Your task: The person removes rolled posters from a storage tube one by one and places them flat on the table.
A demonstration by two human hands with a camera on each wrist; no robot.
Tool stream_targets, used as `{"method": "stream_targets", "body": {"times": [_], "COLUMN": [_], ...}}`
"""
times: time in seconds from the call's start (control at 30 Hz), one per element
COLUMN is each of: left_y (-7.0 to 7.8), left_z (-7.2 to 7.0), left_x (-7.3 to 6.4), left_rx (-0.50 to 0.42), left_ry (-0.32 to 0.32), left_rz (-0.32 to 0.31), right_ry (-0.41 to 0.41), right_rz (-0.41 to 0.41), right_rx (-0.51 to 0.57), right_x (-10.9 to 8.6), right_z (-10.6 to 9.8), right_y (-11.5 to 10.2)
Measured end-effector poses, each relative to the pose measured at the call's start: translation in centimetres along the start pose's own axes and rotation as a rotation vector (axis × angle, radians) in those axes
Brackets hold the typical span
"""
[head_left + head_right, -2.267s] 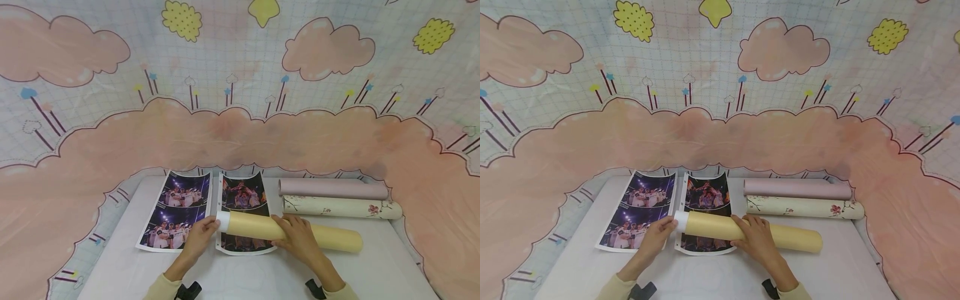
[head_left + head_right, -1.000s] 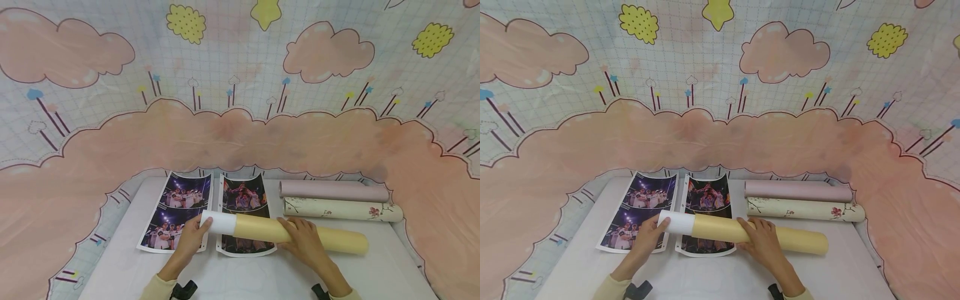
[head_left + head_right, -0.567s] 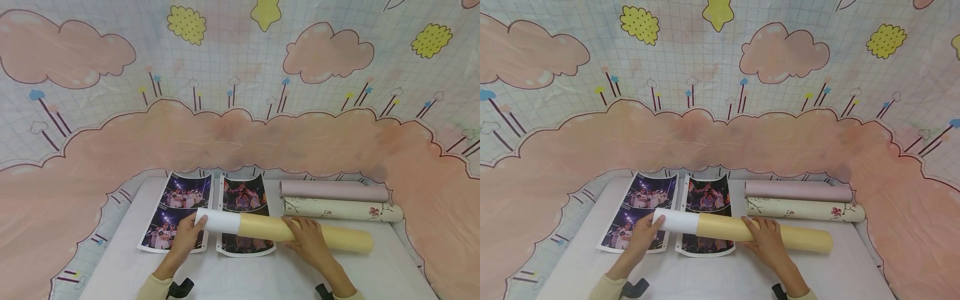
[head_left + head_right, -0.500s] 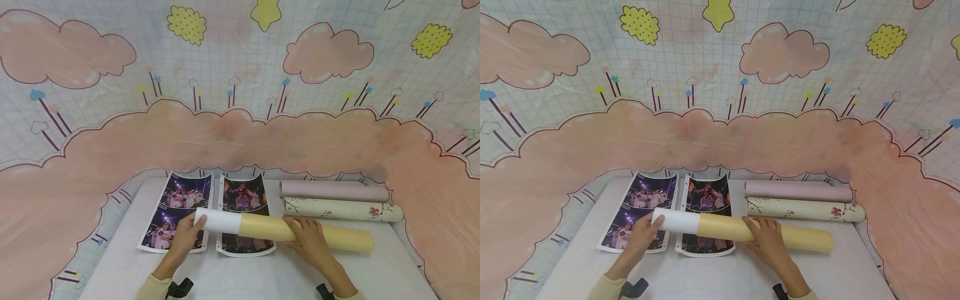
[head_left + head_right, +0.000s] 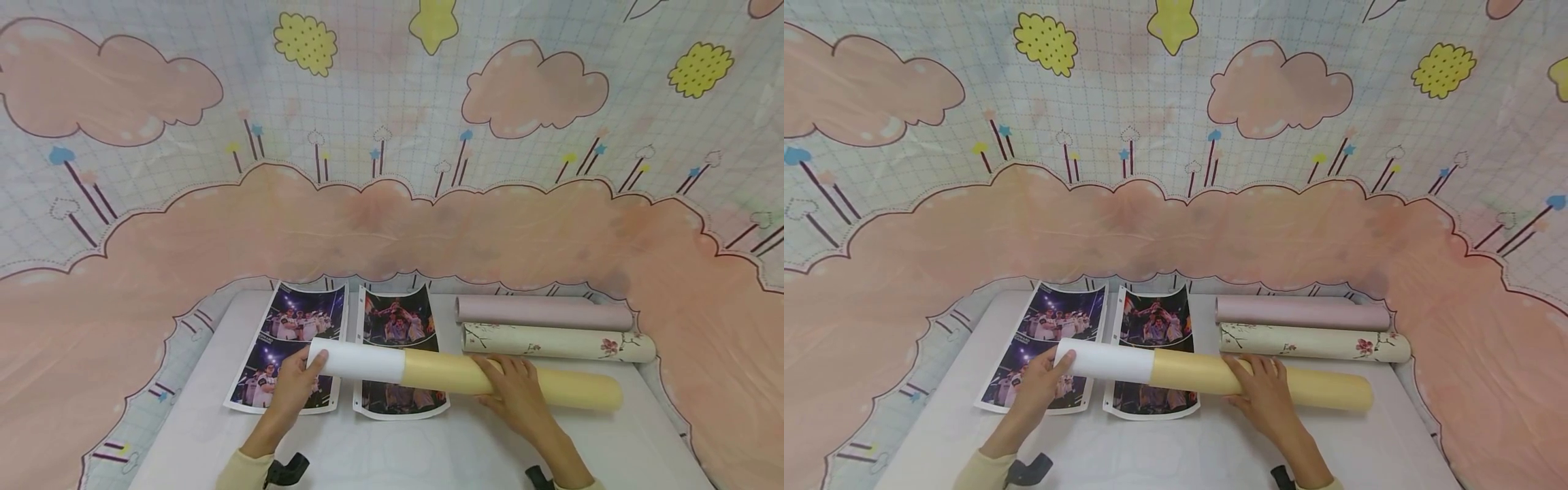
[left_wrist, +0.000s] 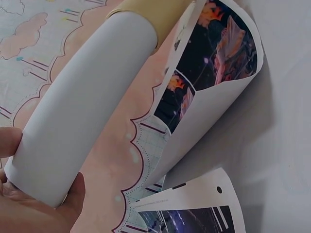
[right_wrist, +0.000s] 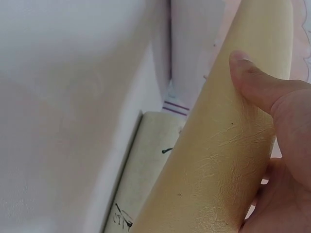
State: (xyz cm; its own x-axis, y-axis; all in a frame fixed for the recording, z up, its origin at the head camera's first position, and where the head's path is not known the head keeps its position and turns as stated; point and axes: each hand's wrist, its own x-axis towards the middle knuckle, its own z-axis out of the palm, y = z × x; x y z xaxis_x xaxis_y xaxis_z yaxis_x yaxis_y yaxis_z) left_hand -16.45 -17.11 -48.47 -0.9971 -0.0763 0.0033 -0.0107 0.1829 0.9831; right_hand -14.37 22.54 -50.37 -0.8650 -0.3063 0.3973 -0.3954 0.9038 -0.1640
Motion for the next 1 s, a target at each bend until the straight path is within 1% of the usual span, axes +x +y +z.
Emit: {"method": "stream_targets", "body": {"times": [0.17, 0.3, 0.37, 0.5, 0.57, 0.63, 0.77, 0.87, 1.0], "left_y": [-0.2, -0.3, -0.3, -0.4, -0.5, -0.6, -0.7, -0.7, -0.6], "left_z": [-0.5, -1.0, -1.2, -1.7, -1.9, -2.0, -2.4, -2.8, -3.1], "left_x": [0.0, 0.1, 0.1, 0.2, 0.2, 0.2, 0.3, 0.3, 0.3], "left_rx": [0.003, -0.007, -0.036, -0.078, -0.093, -0.078, -0.011, 0.006, 0.007], "left_ry": [0.001, -0.009, -0.015, -0.015, -0.012, 0.004, 0.033, 0.04, 0.038], "left_rz": [-0.006, -0.029, -0.054, -0.081, -0.073, -0.057, -0.01, -0.003, -0.021], "right_ry": [0.028, 0.033, 0.038, 0.05, 0.053, 0.052, 0.051, 0.046, 0.041], "right_rz": [-0.017, -0.018, -0.02, -0.027, -0.03, -0.031, -0.028, -0.019, -0.009], "right_rx": [-0.021, -0.02, -0.021, -0.021, -0.022, -0.025, -0.025, -0.025, -0.029], "right_x": [-0.2, -0.3, -0.3, -0.4, -0.5, -0.5, -0.6, -0.7, -0.8], "right_z": [-0.1, -0.2, -0.2, -0.2, -0.2, -0.2, -0.3, -0.3, -0.4], "right_y": [0.4, 0.7, 0.9, 1.3, 1.5, 1.6, 1.9, 2.1, 2.2]}}
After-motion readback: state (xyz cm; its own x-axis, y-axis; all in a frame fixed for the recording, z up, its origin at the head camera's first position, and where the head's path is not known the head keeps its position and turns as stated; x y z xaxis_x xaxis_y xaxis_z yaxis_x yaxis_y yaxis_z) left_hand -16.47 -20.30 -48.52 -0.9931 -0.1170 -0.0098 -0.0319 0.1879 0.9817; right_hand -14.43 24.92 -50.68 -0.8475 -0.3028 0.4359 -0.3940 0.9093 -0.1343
